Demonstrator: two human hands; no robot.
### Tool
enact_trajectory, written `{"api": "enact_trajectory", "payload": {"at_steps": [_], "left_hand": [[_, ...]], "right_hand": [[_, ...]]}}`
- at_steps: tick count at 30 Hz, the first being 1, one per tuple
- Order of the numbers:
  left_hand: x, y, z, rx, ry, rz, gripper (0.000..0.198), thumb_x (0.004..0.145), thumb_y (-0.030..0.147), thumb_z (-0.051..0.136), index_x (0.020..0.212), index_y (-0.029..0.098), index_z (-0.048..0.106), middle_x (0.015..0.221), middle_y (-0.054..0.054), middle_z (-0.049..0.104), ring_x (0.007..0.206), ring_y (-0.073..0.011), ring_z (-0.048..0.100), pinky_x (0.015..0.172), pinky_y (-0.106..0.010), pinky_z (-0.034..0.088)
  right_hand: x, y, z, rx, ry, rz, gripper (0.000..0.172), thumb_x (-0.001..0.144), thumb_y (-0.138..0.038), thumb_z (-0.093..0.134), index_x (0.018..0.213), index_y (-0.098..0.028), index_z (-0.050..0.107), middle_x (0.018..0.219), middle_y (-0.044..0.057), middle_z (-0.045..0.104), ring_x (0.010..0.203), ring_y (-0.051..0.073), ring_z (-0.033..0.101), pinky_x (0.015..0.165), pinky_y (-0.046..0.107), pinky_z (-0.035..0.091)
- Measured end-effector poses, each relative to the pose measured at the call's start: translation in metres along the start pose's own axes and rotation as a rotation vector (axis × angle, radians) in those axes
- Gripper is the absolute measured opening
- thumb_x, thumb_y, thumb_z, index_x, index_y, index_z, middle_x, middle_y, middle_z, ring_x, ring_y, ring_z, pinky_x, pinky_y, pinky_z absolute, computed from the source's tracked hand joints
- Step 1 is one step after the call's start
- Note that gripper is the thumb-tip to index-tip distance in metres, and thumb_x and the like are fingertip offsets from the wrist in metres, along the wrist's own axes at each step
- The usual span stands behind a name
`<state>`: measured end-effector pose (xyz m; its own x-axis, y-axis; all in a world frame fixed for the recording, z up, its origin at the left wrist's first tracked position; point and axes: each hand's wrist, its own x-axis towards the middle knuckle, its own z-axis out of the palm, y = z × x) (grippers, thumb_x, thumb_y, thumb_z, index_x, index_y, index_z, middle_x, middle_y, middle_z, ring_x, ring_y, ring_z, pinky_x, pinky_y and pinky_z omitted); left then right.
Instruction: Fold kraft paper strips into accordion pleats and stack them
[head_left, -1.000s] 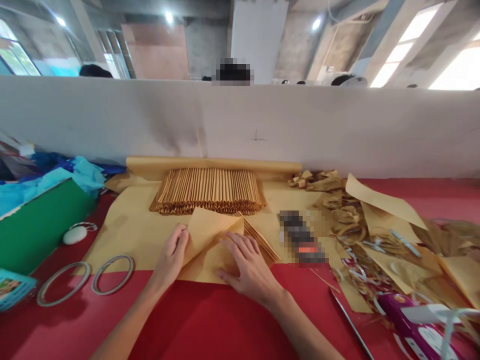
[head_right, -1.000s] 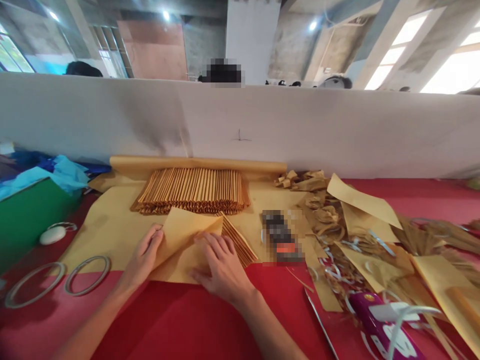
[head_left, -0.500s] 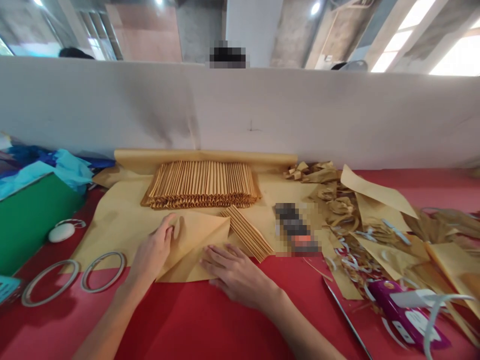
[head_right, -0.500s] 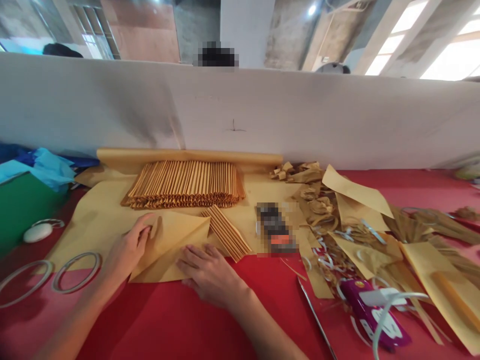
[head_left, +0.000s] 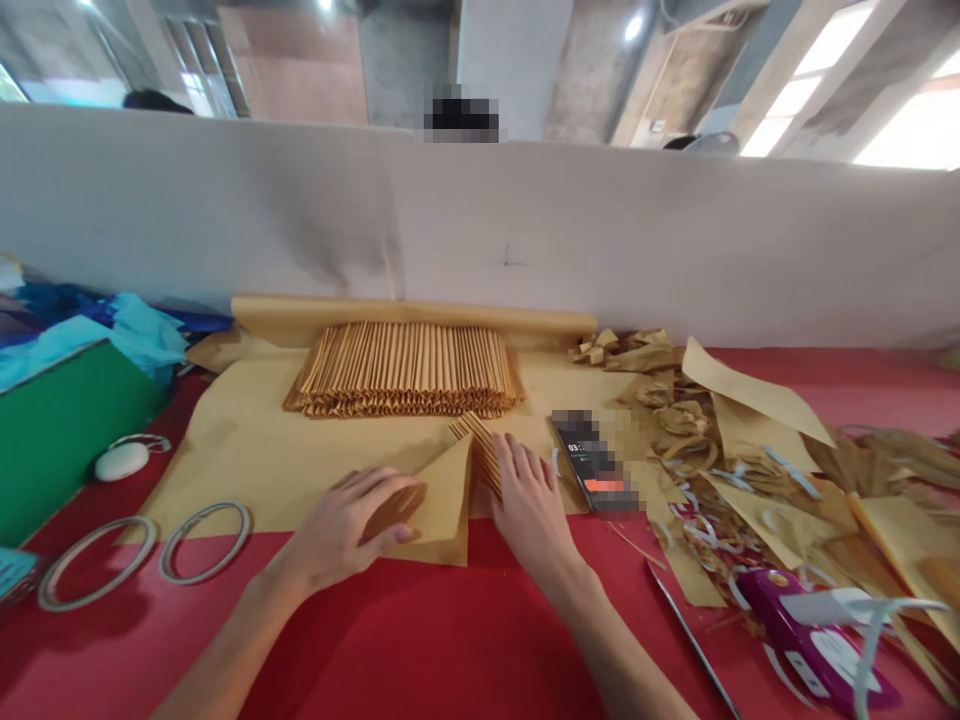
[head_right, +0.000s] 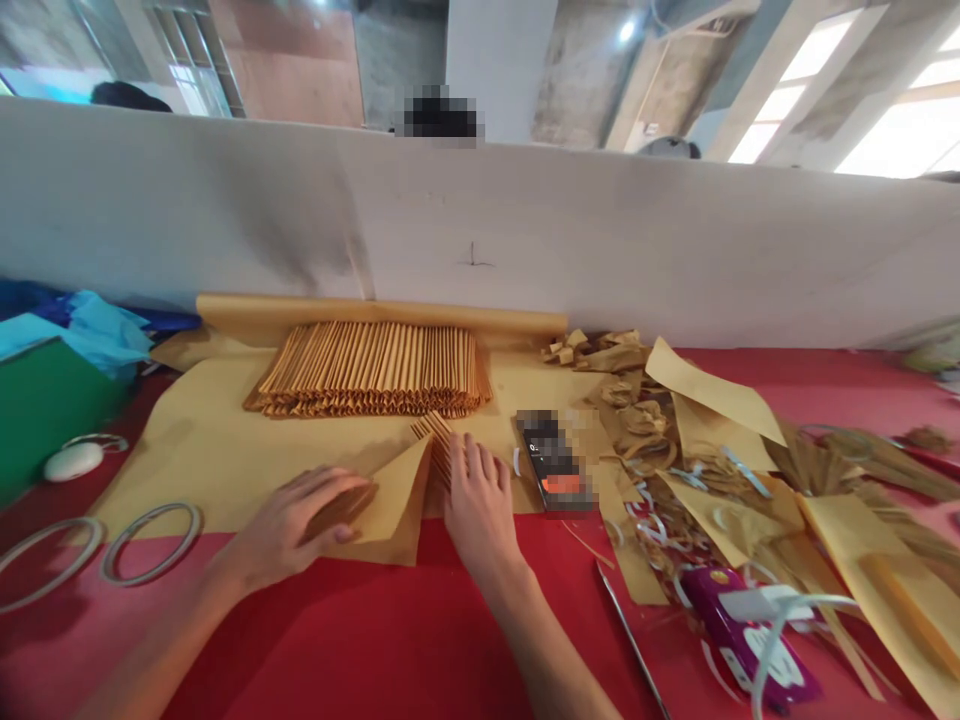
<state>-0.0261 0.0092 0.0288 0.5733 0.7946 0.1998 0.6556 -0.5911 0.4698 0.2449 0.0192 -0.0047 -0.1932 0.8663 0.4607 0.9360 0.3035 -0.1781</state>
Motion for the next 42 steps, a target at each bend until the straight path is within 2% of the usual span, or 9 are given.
{"api": "enact_trajectory", "payload": {"at_steps": [7,12,18,22,25,28,34,37,42], "left_hand": [[-0.001,0.002,0.007,0.043,-0.146,0.002,0.085,0.08,0.068,0.068,0.15,0.028,0.042,0.153,-0.013,0.045,0.137,-0.0338,0.046,0.112,-0.047,0.039],[0.0,0.0,0.013,0.03,-0.137,0.007,0.047,0.099,0.045,0.052,0.144,0.031,0.051,0.146,-0.007,0.056,0.134,-0.0264,0.051,0.112,-0.044,0.038],[0.004,0.001,0.021,-0.303,0.056,-0.167,0.034,0.105,0.036,0.039,0.127,0.024,0.061,0.119,-0.007,0.071,0.112,-0.0222,0.066,0.097,-0.036,0.052],[0.006,0.0,0.03,-0.493,0.287,-0.281,0.055,0.099,0.039,0.052,0.148,0.021,0.035,0.139,-0.014,0.058,0.125,-0.0261,0.059,0.104,-0.04,0.05],[0.005,0.002,0.037,-0.531,0.349,-0.281,0.068,0.099,0.036,0.051,0.156,0.023,0.015,0.149,-0.016,0.046,0.134,-0.0257,0.052,0.107,-0.04,0.049],[0.004,0.007,0.041,-0.437,0.318,-0.241,0.055,0.101,0.027,0.045,0.152,0.025,0.027,0.15,-0.013,0.045,0.14,-0.0246,0.044,0.113,-0.04,0.043],[0.001,0.006,0.044,-0.158,0.214,-0.248,0.049,0.096,0.021,0.052,0.144,0.027,0.044,0.144,-0.01,0.049,0.14,-0.0251,0.043,0.111,-0.041,0.044],[0.0,0.006,0.043,0.057,0.193,-0.239,0.053,0.094,0.032,0.061,0.145,0.031,0.047,0.156,-0.011,0.035,0.148,-0.0342,0.027,0.112,-0.053,0.04],[-0.001,0.009,0.037,0.353,0.233,-0.216,0.058,0.089,0.048,0.067,0.143,0.032,0.054,0.169,-0.009,0.005,0.15,-0.05,0.0,0.113,-0.072,0.019]], "right_hand": [[0.005,0.031,-0.017,0.065,0.032,0.199,0.039,0.096,-0.016,0.042,0.133,-0.015,0.055,0.111,0.017,0.072,0.1,0.031,0.068,0.084,0.046,0.051],[0.053,0.022,-0.06,0.187,0.438,0.207,0.037,0.102,-0.03,0.042,0.137,-0.021,0.053,0.124,0.013,0.069,0.11,0.026,0.067,0.092,0.041,0.051],[0.119,-0.006,-0.078,0.098,0.246,0.077,0.056,0.098,-0.034,0.053,0.149,-0.017,0.039,0.144,0.02,0.054,0.132,0.037,0.052,0.108,0.063,0.036],[0.068,-0.031,-0.069,0.301,0.244,-0.151,0.051,0.101,-0.027,0.049,0.15,-0.023,0.037,0.144,0.013,0.055,0.136,0.027,0.048,0.11,0.05,0.042],[0.012,-0.045,-0.053,0.41,-0.021,-0.493,0.049,0.098,-0.023,0.054,0.146,-0.024,0.043,0.136,0.009,0.063,0.129,0.022,0.054,0.11,0.042,0.043],[-0.021,-0.047,-0.036,0.369,-0.26,-0.56,0.064,0.093,-0.045,0.064,0.149,-0.021,0.041,0.143,0.01,0.058,0.134,0.027,0.051,0.112,0.046,0.042],[-0.024,-0.035,-0.026,0.182,-0.199,-0.495,0.073,0.091,-0.038,0.067,0.154,-0.022,0.035,0.153,0.016,0.046,0.137,0.034,0.047,0.109,0.054,0.043],[-0.021,-0.032,-0.027,0.136,-0.114,-0.526,0.059,0.096,-0.023,0.058,0.152,-0.023,0.04,0.157,0.014,0.041,0.143,0.031,0.04,0.116,0.057,0.034],[-0.017,-0.024,-0.02,0.173,-0.126,-0.655,0.038,0.1,-0.016,0.049,0.136,-0.021,0.057,0.142,0.012,0.059,0.139,0.024,0.047,0.114,0.049,0.04]]}}
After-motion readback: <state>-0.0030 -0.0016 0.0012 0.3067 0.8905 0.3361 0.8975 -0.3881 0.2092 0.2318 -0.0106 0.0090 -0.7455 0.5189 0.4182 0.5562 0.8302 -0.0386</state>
